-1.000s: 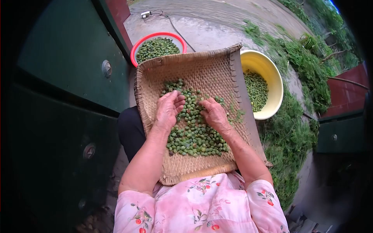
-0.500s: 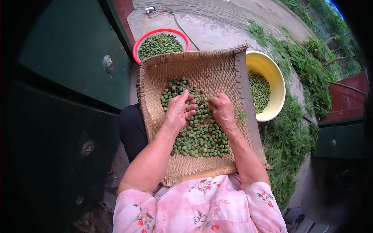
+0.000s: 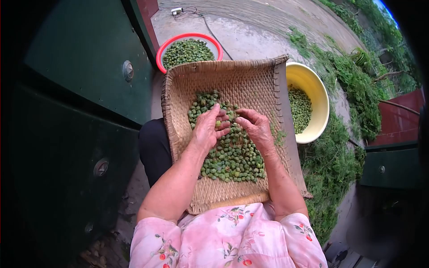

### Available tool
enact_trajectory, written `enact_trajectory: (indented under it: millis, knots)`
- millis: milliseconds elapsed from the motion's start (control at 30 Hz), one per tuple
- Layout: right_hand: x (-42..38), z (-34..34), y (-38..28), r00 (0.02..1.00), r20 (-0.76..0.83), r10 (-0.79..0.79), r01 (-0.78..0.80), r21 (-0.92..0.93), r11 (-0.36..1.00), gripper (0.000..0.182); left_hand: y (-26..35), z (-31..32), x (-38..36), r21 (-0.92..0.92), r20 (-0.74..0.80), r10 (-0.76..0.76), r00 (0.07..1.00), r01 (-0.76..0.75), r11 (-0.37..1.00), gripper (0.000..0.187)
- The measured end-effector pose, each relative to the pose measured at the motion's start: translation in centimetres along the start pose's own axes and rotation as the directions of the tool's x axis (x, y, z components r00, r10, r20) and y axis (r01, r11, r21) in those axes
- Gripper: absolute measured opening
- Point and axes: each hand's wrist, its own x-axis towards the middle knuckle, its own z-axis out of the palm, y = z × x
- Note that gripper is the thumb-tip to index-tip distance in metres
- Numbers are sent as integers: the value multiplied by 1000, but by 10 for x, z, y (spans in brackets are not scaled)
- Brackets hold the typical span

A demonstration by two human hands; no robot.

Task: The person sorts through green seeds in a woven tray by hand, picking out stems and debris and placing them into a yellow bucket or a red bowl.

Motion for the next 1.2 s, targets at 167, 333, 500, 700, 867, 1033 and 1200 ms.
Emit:
enact_trajectory:
  millis: [167, 333, 500, 700, 867, 1033, 1200]
  knots:
    - [15, 2, 21, 918, 93, -385, 362, -592, 720, 18, 1, -3, 3, -30, -3, -16, 1000, 16, 999, 40]
    - [16, 9, 29, 927, 202, -316, 350, -768, 537, 17, 4, -3, 3, -26, -21, 3, 1000, -4, 1000, 39]
    - [13, 12, 31, 948, 40, -317, 253, -698, 670, 14, 2, -6, 5, -25, -6, 12, 1000, -12, 1000, 39]
    - [9, 6, -15, 998, 62, 10, -6, -68, 998, 18, 1, 0, 2, -107, 2, -26, 1000, 26, 994, 39]
    - [40, 10, 12, 946, 41, -320, 305, -440, 845, 19, 6, -2, 2, -167, 23, -60, 998, 63, 984, 35]
    - [54, 22, 33, 942, 84, -326, 276, -747, 604, 11, 7, -3, 3, -147, 6, -27, 1000, 27, 989, 28]
    - [55, 19, 27, 956, -89, -279, 204, -479, 854, 11, 3, -8, 10, -167, -21, 6, 1000, -9, 986, 27]
